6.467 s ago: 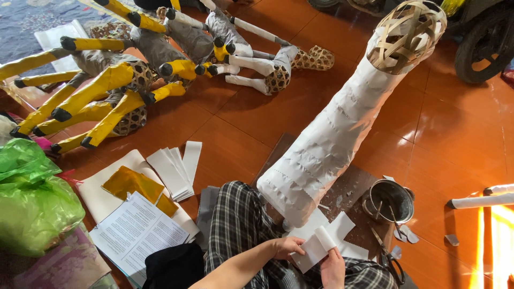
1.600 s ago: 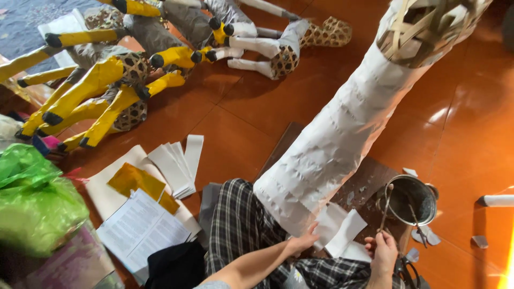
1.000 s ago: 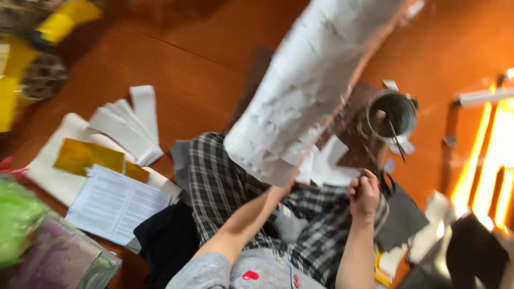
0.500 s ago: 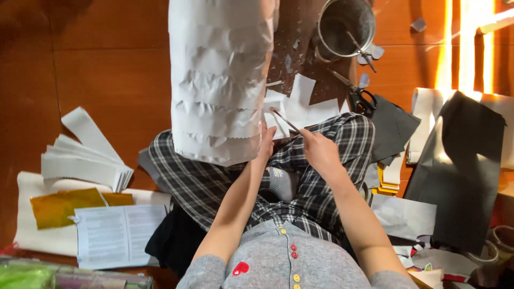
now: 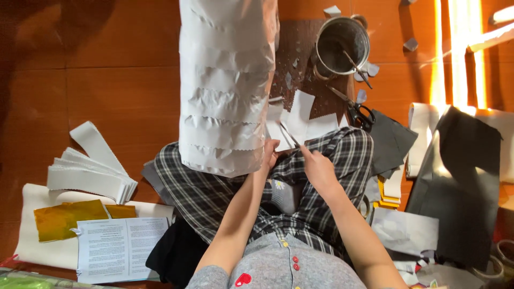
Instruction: Applying paper strips to a giraffe-shaped craft structure using adhesive
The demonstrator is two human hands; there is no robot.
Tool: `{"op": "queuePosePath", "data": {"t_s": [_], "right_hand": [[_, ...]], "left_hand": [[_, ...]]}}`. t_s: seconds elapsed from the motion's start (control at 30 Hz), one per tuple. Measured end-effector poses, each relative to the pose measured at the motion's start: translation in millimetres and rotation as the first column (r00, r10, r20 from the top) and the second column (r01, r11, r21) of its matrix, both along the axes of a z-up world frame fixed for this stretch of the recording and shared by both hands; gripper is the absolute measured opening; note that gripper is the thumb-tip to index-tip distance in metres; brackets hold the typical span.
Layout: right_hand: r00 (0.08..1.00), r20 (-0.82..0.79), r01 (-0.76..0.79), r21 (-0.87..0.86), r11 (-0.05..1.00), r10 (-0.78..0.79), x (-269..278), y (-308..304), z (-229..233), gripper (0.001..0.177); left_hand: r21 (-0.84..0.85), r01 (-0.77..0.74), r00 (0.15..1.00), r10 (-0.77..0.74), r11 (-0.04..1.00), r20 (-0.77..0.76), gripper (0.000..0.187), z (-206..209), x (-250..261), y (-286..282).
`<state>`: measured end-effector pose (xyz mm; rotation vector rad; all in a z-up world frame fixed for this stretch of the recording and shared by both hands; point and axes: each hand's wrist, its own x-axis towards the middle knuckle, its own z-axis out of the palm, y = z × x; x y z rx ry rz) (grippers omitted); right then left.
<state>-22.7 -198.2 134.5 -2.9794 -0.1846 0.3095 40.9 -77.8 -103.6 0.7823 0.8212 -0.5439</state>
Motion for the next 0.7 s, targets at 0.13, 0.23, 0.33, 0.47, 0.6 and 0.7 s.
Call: {"op": "queuePosePath", "data": {"t_s": [0.13, 0.23, 0.33, 0.47, 0.6, 0.7], "right_hand": [[0.993, -0.107, 0.046, 0.006, 0.999, -0.045, -19, -1, 53, 0.041], [0.978, -0.199, 0.047, -0.072, 0.996, -0.061, -28, -10, 58, 0.038], [0.893, -0.429, 0.101, -0.105, 0.989, -0.136, -22, -20, 66, 0.041], [0.703, -0.684, 0.113, -0.167, 0.98, -0.197, -8, -37, 47, 0.042], [0.725, -0.65, 0.142, -0.187, 0.972, -0.23, -19, -30, 20, 0.041], [0.746, -0.593, 0.111, -0.34, 0.934, -0.304, -27, -57, -21, 0.04]], "left_hand": [[-0.383, -0.181, 0.981, 0.192, 0.906, -0.007, 0.049, -1, 3, 2], [-0.384, -0.196, 0.977, 0.213, 0.902, 0.002, 0.025, -3, 7, 1], [-0.418, -0.244, 0.966, 0.255, 0.875, -0.029, 0.021, 19, 14, 1], [-0.599, -0.182, 0.983, 0.142, 0.78, -0.114, 0.027, 30, 4, 11], [-0.31, -0.398, 0.917, 0.377, 0.863, -0.126, 0.021, 40, 13, 5], [-0.407, -0.31, 0.945, 0.326, 0.859, -0.03, 0.017, 32, 5, 3]]}}
